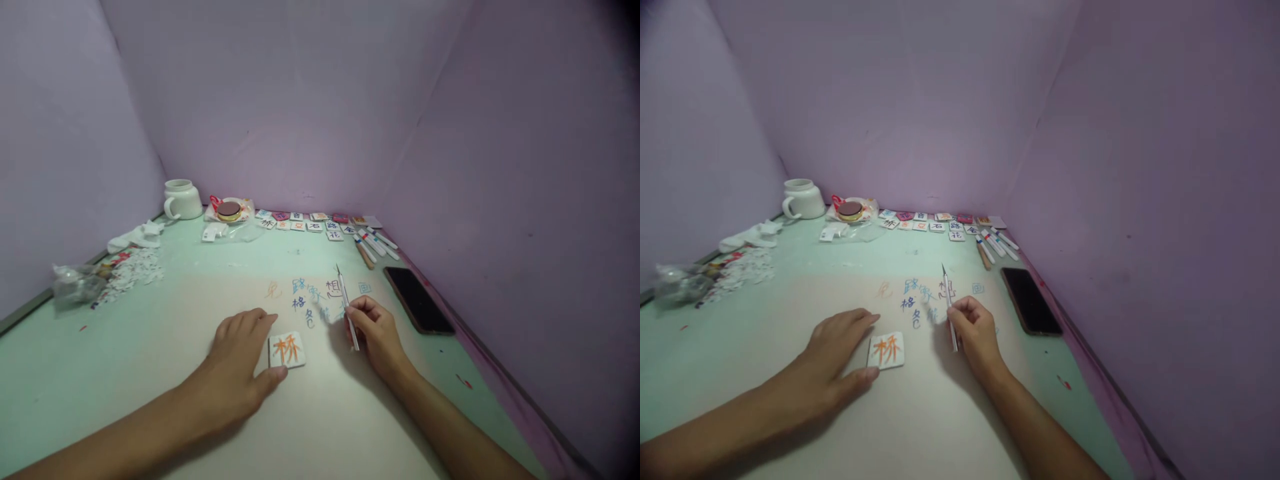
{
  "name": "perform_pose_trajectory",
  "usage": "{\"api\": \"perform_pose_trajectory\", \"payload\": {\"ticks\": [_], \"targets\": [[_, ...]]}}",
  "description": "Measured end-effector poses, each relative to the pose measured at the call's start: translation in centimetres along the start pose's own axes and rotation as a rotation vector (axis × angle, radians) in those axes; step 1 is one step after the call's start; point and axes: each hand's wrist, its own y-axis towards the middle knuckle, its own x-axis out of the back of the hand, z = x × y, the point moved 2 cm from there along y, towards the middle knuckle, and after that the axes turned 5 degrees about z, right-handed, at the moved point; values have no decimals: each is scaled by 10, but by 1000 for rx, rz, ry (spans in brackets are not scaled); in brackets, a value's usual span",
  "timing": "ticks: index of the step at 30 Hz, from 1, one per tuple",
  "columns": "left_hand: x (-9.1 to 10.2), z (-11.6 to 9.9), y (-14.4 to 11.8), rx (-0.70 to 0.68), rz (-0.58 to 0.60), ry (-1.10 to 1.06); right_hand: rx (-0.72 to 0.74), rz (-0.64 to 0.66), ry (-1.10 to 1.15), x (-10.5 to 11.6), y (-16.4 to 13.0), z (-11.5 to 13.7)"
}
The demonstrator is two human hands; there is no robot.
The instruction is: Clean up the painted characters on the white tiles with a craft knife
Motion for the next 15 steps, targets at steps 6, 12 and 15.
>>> {"api": "perform_pose_trajectory", "payload": {"ticks": [6, 12, 15], "targets": [[-5, -20, 13, 29, 59, -88, 8, -9, 2, 0, 0, 3], [-3, -16, 12, -6, 52, -98, 11, -2, 31, 1, 7, 1], [0, -16, 12, -7, 83, -105, 21, -1, 61, 1, 8, 1]]}}
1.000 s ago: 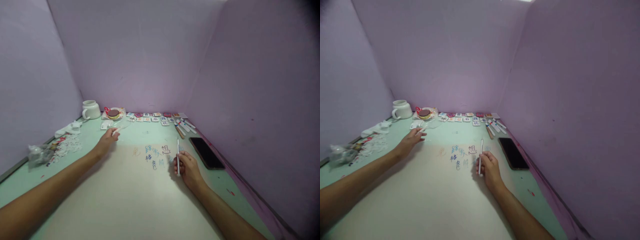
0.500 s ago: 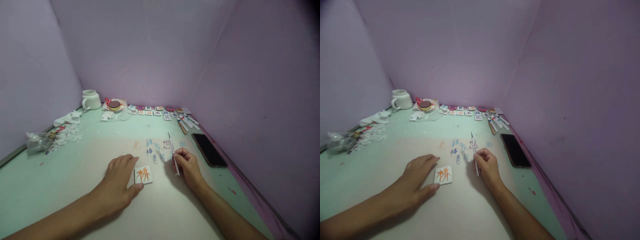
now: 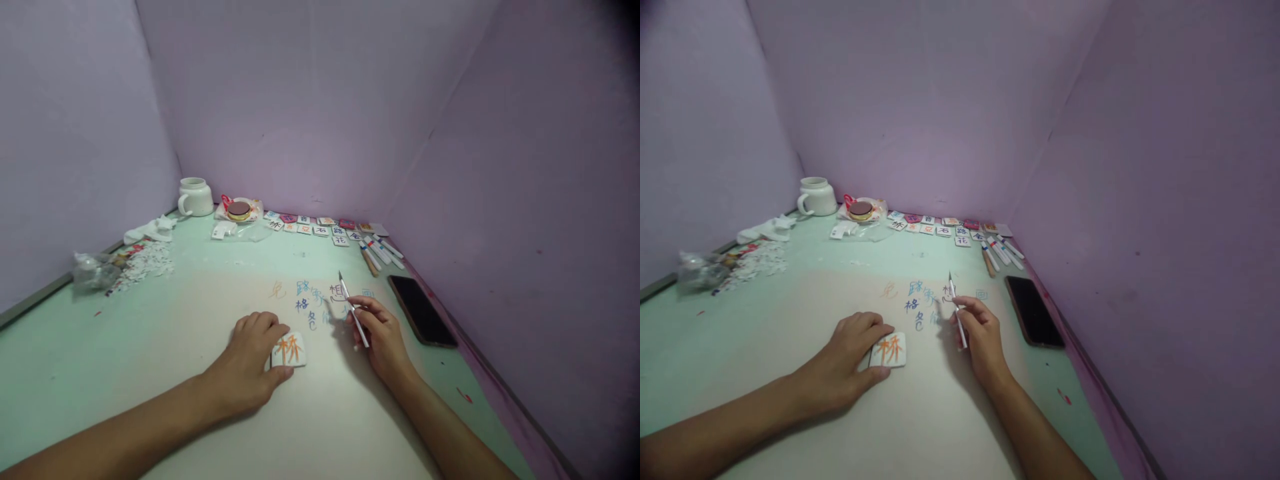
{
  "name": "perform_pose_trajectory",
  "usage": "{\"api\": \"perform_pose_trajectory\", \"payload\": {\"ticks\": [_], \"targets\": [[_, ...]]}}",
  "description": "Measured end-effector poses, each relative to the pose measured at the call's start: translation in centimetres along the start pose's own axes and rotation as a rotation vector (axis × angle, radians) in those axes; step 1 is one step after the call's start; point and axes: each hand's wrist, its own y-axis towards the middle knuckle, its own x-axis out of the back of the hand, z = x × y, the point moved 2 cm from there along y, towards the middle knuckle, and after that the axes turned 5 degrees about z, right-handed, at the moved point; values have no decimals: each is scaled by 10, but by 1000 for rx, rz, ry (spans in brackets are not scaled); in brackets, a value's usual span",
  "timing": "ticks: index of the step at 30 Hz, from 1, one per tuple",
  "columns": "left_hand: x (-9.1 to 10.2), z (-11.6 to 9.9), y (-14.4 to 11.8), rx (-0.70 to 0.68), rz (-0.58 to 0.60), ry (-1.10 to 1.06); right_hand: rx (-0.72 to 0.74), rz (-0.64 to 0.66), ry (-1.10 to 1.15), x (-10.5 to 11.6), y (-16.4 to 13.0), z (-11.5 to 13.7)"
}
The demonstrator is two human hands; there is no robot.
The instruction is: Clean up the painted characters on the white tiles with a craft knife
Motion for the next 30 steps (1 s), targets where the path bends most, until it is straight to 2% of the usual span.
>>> {"api": "perform_pose_trajectory", "payload": {"ticks": [6, 9, 12, 14, 17, 21, 24, 26, 30], "targets": [[3, -2, 0, 27, 1, -30, -10, 37, 57, 4, -3, 1], [1, -1, -2, 6, -35, -29, 66, 92, 52, 4, -6, 3], [-6, 2, -7, -47, -104, -28, 203, 91, -69, 2, -10, 3], [-11, 6, -10, -22, -214, -17, 273, 47, -129, 1, -10, -1], [-17, 10, -10, -61, -296, 0, 375, -20, -98, 2, -9, -7], [-13, 8, -7, -56, -244, 2, 462, -3, -33, 0, -15, -5], [-5, 1, -5, -15, -120, -28, 477, 90, -44, -5, -26, 2], [0, -3, -3, 36, -18, -52, 425, 188, -54, -10, -32, 4], [5, -6, 0, 40, 11, -69, 343, 333, -154, -18, -42, 4]]}}
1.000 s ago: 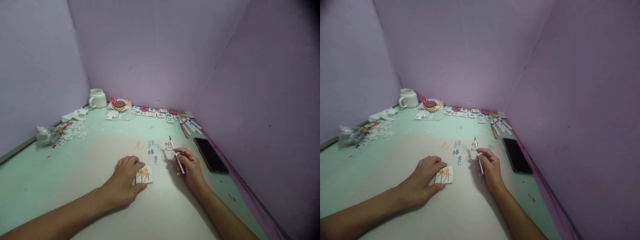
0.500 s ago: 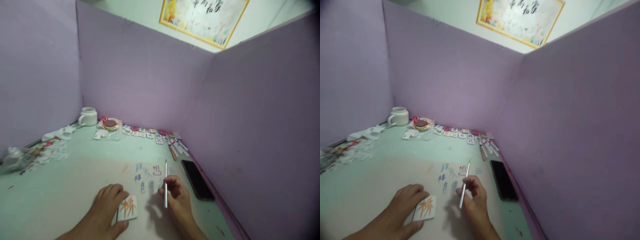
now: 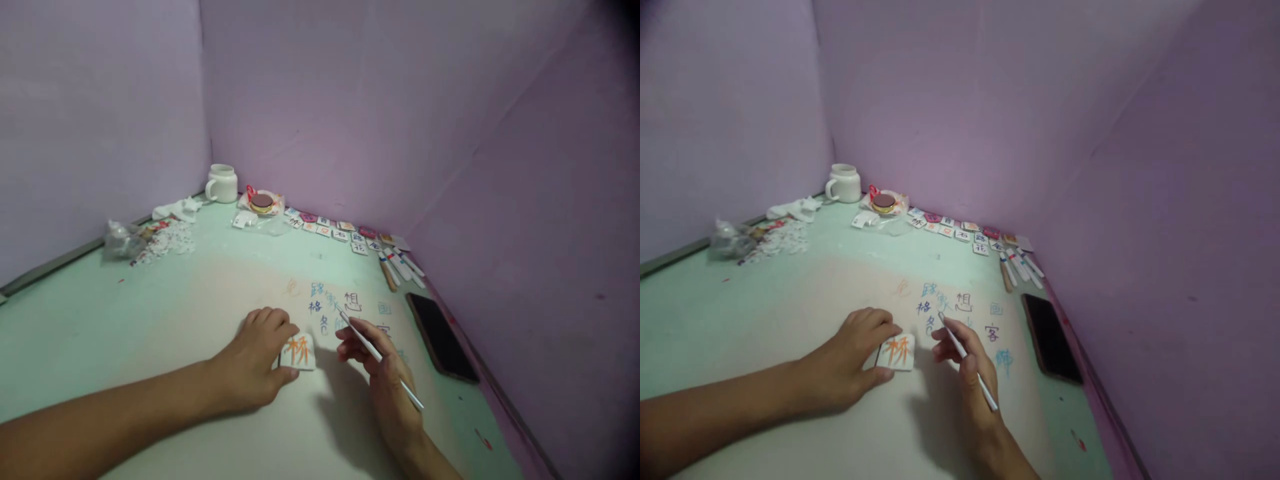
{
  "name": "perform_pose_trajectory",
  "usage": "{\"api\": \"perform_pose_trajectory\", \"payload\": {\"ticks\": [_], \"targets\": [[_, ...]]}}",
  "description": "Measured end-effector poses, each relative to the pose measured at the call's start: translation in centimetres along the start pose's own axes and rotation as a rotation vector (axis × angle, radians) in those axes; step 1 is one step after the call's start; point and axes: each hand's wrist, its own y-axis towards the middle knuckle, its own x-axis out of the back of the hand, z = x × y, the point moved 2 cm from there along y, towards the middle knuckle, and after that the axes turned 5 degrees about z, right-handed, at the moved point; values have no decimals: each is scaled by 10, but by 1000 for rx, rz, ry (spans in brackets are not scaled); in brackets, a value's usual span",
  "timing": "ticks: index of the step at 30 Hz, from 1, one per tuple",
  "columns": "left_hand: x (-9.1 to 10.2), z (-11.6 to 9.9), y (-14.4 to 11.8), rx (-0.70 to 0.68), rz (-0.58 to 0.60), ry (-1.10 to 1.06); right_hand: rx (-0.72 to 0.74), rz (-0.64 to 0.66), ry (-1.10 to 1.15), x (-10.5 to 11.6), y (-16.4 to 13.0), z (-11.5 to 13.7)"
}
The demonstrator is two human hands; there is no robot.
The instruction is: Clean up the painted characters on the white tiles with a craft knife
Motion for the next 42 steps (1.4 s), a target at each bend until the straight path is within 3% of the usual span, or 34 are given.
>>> {"api": "perform_pose_trajectory", "payload": {"ticks": [2, 5, 10, 18, 42], "targets": [[0, 0, -1, -5, -3, 0, -56, 1, -91, -4, -3, 1], [-2, 1, -2, -15, -6, 6, -158, -104, -227, -9, -8, 1], [-3, 3, -1, -29, -8, 9, -191, -247, -179, -13, -10, 4], [-1, 2, -1, -35, 0, 25, -37, -133, -200, -6, -6, 2], [0, 0, -1, -28, 0, 53, 22, 13, -473, 0, -6, -3]]}}
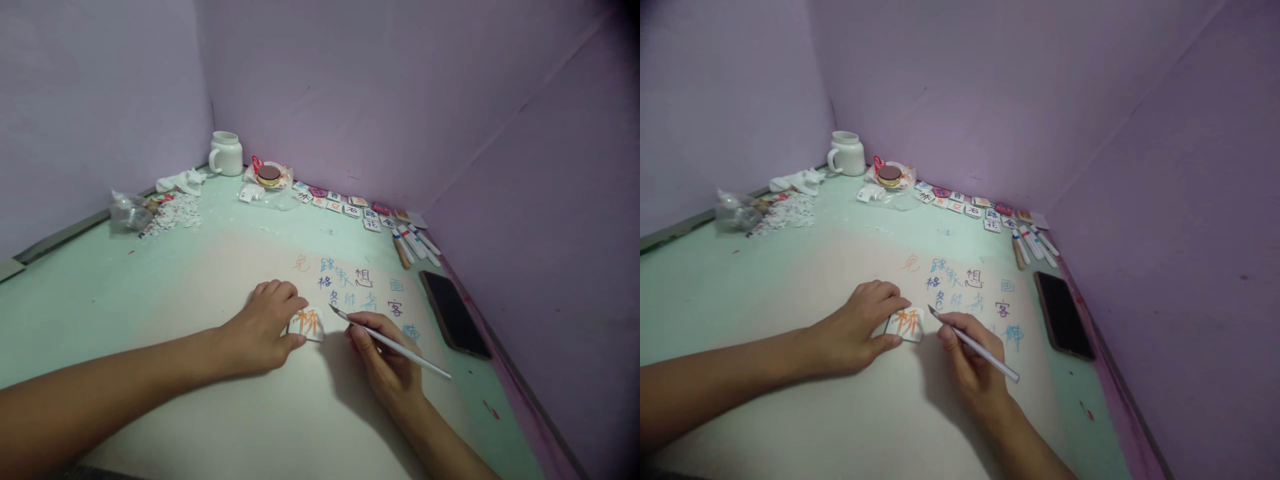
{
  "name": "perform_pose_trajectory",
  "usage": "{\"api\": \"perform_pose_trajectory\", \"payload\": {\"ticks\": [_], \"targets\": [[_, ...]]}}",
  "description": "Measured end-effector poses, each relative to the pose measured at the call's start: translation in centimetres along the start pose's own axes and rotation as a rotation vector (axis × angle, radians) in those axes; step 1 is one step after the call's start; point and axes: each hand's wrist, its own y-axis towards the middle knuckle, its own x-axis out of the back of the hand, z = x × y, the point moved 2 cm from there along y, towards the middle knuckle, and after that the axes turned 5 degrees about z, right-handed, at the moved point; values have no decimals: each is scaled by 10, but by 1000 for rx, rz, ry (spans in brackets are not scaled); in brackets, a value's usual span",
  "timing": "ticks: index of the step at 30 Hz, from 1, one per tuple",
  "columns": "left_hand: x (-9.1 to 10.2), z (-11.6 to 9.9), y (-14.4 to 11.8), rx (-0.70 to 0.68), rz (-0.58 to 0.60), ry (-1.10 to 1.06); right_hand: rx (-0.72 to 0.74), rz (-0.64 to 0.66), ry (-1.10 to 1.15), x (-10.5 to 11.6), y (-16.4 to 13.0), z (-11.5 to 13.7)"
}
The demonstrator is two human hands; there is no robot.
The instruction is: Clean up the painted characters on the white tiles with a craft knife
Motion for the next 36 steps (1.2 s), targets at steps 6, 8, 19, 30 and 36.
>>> {"api": "perform_pose_trajectory", "payload": {"ticks": [6, 8, 19, 30, 36], "targets": [[-1, 1, 0, 8, -2, 0, 77, 17, -46, 0, 2, 2], [0, 0, 0, 13, 6, 4, 69, 5, -55, 0, 2, 1], [3, 1, 1, 16, 34, -8, 59, -32, -145, 3, 6, 1], [2, 3, 0, 4, 25, -3, -36, 134, 269, 21, 9, 0], [1, 4, 0, 1, 19, -4, -213, 89, 247, 23, 9, -2]]}}
